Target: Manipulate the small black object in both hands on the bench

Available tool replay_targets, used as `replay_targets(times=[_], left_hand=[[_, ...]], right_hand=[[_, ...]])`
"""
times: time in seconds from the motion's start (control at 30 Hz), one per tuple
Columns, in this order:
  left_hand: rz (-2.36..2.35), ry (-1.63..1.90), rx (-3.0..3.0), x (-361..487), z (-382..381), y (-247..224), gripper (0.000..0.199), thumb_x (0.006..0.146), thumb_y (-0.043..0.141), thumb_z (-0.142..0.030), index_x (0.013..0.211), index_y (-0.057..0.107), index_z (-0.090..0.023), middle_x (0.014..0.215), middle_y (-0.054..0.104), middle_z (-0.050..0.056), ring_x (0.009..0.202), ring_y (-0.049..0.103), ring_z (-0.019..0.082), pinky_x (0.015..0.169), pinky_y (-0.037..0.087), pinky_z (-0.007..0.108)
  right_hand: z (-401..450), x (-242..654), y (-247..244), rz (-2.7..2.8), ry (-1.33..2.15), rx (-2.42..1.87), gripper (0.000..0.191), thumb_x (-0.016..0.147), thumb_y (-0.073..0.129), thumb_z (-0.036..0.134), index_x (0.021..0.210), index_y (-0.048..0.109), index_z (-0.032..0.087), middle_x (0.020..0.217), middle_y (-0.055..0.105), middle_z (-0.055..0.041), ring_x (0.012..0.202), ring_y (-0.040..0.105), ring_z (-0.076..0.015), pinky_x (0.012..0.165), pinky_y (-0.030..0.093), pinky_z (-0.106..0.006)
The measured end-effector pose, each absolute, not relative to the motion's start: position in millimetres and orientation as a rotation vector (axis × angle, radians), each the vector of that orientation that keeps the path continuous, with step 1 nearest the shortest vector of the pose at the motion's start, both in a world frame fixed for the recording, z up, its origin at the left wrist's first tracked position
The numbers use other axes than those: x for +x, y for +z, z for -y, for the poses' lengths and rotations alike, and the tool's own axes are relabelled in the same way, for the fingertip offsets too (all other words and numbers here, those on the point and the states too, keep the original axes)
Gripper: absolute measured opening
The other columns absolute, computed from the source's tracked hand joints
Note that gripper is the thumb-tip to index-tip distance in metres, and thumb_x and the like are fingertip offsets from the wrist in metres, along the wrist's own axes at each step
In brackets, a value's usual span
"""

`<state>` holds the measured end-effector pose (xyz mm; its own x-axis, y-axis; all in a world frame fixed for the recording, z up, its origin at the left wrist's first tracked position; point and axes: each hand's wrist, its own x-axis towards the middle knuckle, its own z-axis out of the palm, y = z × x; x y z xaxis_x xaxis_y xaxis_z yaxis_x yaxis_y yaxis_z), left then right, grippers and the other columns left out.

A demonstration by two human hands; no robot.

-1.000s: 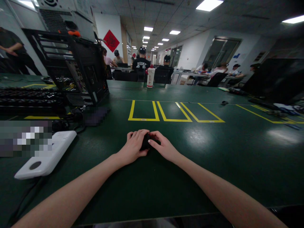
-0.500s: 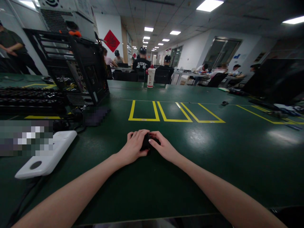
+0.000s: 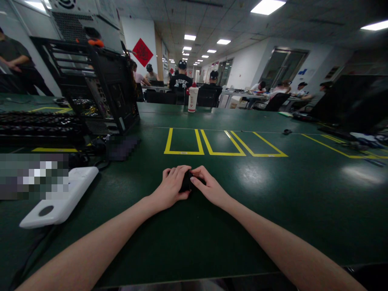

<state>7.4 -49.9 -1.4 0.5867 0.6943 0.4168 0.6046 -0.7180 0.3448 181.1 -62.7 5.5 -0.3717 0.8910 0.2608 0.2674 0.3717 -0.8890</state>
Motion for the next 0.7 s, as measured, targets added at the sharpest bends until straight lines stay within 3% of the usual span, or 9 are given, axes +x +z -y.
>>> replay_targets(times=[0.17, 0.37, 0.53, 0.7], left_hand=[[-1.095, 0.806, 2.638, 7.5, 49.9, -1.8, 0.061, 0.07, 0.06, -0.022, 0.121, 0.026, -0.022, 0.12, 0.044, 0.009, 0.107, 0.043, 0.026, 0.09, 0.025, 0.044], [-1.082, 0.779, 2.628, 6.9, 51.2, 0.8, 0.062, 0.07, 0.06, -0.022, 0.122, 0.026, -0.022, 0.121, 0.043, 0.009, 0.108, 0.042, 0.026, 0.091, 0.025, 0.044], [-1.081, 0.792, 2.646, 6.9, 51.2, 1.2, 0.062, 0.07, 0.059, -0.022, 0.122, 0.025, -0.021, 0.12, 0.043, 0.009, 0.109, 0.042, 0.026, 0.091, 0.026, 0.044], [-1.092, 0.789, 2.636, 6.7, 50.7, 0.5, 0.061, 0.07, 0.059, -0.022, 0.121, 0.026, -0.021, 0.12, 0.043, 0.009, 0.108, 0.042, 0.025, 0.091, 0.025, 0.044]], right_hand=[[62.9, 183.2, 7.3, 1.883, 1.008, -1.054, 0.025, 0.083, 0.046, 0.025, 0.108, 0.044, 0.021, 0.104, 0.053, -0.0051, 0.101, 0.051, -0.0174, 0.091, 0.039, -0.039], [67.2, 183.8, 12.4, 1.916, 1.017, -0.989, 0.023, 0.079, 0.053, 0.022, 0.101, 0.046, 0.023, 0.102, 0.054, -0.0019, 0.101, 0.051, -0.0169, 0.091, 0.039, -0.038], [63.1, 181.5, 5.8, 1.845, 1.027, -0.993, 0.011, 0.085, 0.045, 0.027, 0.095, 0.046, 0.022, 0.094, 0.056, -0.001, 0.093, 0.055, -0.0151, 0.084, 0.043, -0.034], [61.4, 182.5, 4.5, 1.886, 0.99, -1.057, 0.024, 0.083, 0.048, 0.028, 0.106, 0.044, 0.022, 0.099, 0.055, -0.0038, 0.097, 0.053, -0.0172, 0.086, 0.042, -0.038]])
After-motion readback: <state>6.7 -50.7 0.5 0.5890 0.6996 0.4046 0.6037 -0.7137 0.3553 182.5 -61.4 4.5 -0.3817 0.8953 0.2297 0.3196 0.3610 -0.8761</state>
